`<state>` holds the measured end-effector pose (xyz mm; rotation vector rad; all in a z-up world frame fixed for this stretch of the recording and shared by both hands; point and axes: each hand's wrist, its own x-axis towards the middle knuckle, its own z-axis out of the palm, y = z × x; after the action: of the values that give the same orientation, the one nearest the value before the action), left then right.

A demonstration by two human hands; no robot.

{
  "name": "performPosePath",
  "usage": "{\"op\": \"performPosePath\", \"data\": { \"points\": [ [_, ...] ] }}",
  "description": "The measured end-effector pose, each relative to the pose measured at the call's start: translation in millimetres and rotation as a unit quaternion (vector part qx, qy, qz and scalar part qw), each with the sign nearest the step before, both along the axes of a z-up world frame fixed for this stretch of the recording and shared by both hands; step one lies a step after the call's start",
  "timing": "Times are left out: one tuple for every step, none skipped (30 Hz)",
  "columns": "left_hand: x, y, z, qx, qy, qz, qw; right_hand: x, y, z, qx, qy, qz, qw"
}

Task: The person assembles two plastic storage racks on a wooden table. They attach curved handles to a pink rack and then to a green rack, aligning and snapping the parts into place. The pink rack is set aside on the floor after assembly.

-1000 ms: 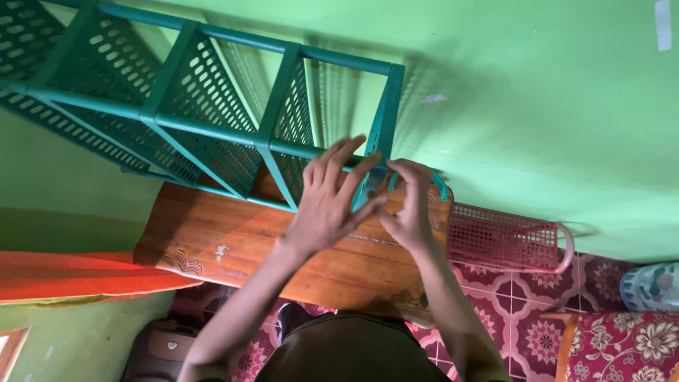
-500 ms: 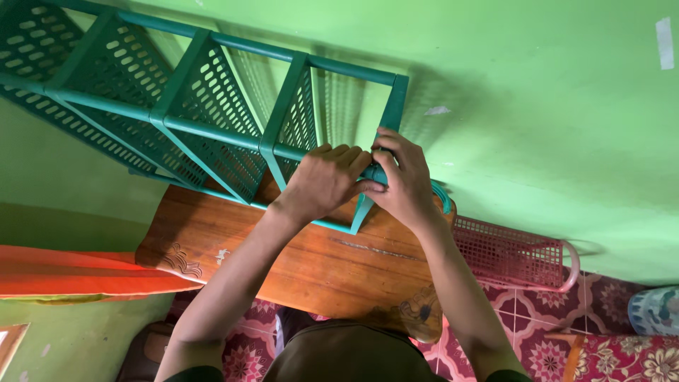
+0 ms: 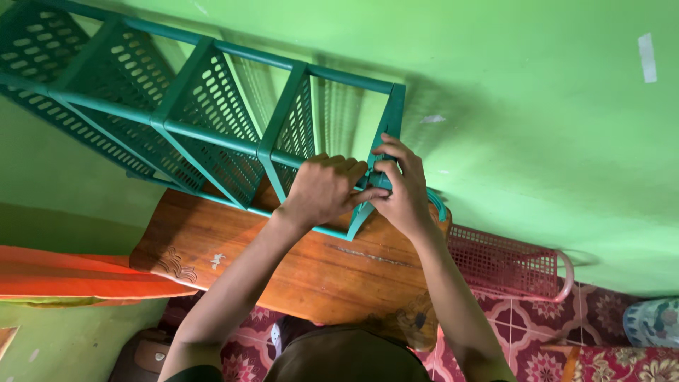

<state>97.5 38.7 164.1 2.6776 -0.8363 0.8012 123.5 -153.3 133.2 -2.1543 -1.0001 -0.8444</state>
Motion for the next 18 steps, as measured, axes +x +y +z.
{"op": "performPosePath", "data": {
  "points": [
    [-1,-1,1,0.005,0.01,0.005,1.0,0,1,1,0.002,0.0,0.003,1.0],
    [-2,-2,2,0.011,0.023,0.01,1.0,-1,1,1,0.001,0.002,0.002,1.0],
    [-4,-2,3,0.005,0.033,0.008,0.999,-2,0,1,0.0,0.005,0.002,1.0],
    [-4,-2,5,0.001,0.042,0.006,0.999,-2,0,1,-0.001,0.007,0.001,1.0],
    [-4,-1,8,-0.004,0.052,0.003,0.999,-2,-1,2,0.004,0.012,0.016,1.0],
    [-4,0,11,-0.028,0.05,-0.01,0.998,-2,-3,2,0.009,0.016,0.031,0.999],
    [-5,3,15,-0.051,0.049,-0.024,0.997,-3,-4,3,0.014,0.021,0.045,0.999],
    [-6,5,18,-0.074,0.046,-0.037,0.995,-4,-6,3,0.02,0.032,0.057,0.998],
    [-4,8,22,-0.096,0.06,-0.048,0.992,-6,-7,4,0.026,0.044,0.069,0.996],
    [-2,10,27,-0.119,0.076,-0.058,0.988,-8,-9,3,0.032,0.058,0.081,0.995],
    [1,12,31,-0.141,0.092,-0.068,0.983,-9,-11,2,0.036,0.077,0.095,0.992],
    [5,13,37,-0.141,0.107,-0.053,0.983,-9,-13,2,0.04,0.096,0.109,0.989],
    [10,14,42,-0.14,0.122,-0.037,0.982,-8,-15,1,0.045,0.116,0.122,0.985],
    [13,13,46,-0.139,0.136,-0.022,0.981,-8,-17,-1,0.059,0.127,0.123,0.982],
    [14,11,48,-0.093,0.197,-0.003,0.976,-8,-19,-4,0.073,0.137,0.125,0.98],
    [14,7,49,-0.046,0.256,0.016,0.966,-9,-20,-6,0.087,0.148,0.127,0.977],
    [15,5,50,0.001,0.313,0.036,0.949,-9,-21,-7,0.086,0.137,0.105,0.981],
    [12,6,48,0.01,0.292,0.038,0.956,-10,-20,-8,0.085,0.128,0.083,0.985]
  ]
}}
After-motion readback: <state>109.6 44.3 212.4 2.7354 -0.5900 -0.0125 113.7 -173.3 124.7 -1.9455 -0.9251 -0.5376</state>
